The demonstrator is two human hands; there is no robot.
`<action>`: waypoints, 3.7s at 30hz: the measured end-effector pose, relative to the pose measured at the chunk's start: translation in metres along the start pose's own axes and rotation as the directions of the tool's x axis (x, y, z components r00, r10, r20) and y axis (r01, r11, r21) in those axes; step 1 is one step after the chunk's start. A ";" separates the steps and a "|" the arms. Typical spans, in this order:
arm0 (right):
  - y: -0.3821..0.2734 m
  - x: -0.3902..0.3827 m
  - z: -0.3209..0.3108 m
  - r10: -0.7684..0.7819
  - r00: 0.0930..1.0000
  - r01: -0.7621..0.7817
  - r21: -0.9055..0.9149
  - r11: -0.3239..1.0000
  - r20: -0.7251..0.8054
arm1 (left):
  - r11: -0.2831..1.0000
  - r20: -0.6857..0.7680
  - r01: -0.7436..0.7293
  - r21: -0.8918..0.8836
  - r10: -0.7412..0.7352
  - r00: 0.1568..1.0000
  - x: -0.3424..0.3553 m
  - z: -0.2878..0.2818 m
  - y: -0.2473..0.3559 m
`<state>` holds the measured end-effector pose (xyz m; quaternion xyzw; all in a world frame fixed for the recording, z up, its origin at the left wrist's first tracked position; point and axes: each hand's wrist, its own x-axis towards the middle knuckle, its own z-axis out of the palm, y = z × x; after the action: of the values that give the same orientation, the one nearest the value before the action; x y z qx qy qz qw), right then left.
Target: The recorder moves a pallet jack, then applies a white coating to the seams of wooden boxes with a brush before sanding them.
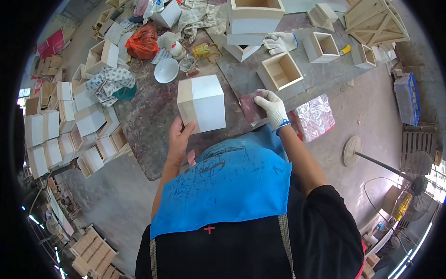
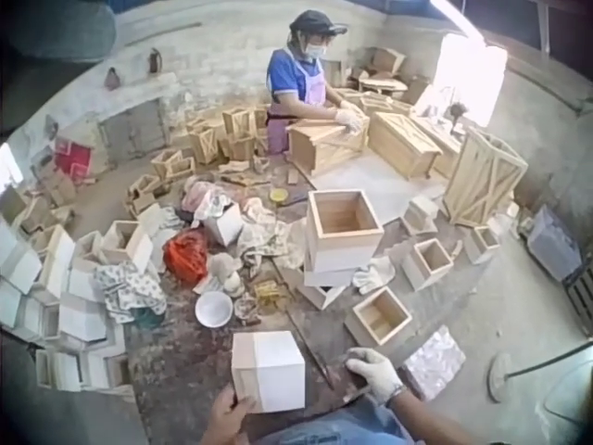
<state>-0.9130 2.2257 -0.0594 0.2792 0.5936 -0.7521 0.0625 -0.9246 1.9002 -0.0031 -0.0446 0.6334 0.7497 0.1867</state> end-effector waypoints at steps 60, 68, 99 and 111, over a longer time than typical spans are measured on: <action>0.008 -0.077 0.134 0.257 0.791 -0.335 0.041 0.941 0.555 | 0.978 0.177 0.142 0.151 -0.168 0.970 -0.033 -0.064 -0.040; 0.017 -0.069 0.096 0.158 0.839 -0.329 0.256 0.909 0.520 | 0.656 -0.096 0.143 0.741 -0.108 0.990 -0.026 -0.031 -0.023; 0.033 -0.058 -0.041 0.155 0.985 -0.138 0.204 0.969 -0.074 | 0.951 0.136 0.207 -0.229 -0.179 0.974 0.058 0.022 -0.083; 0.041 -0.020 -0.081 0.180 0.980 -0.140 0.355 0.924 -0.084 | 0.946 0.039 0.311 -0.092 -0.308 0.951 0.051 0.032 -0.062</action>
<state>-0.8506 2.2842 -0.0963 0.3763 0.4293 -0.8201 0.0391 -0.9459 1.9507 -0.0700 -0.1435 0.5791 0.7415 0.3070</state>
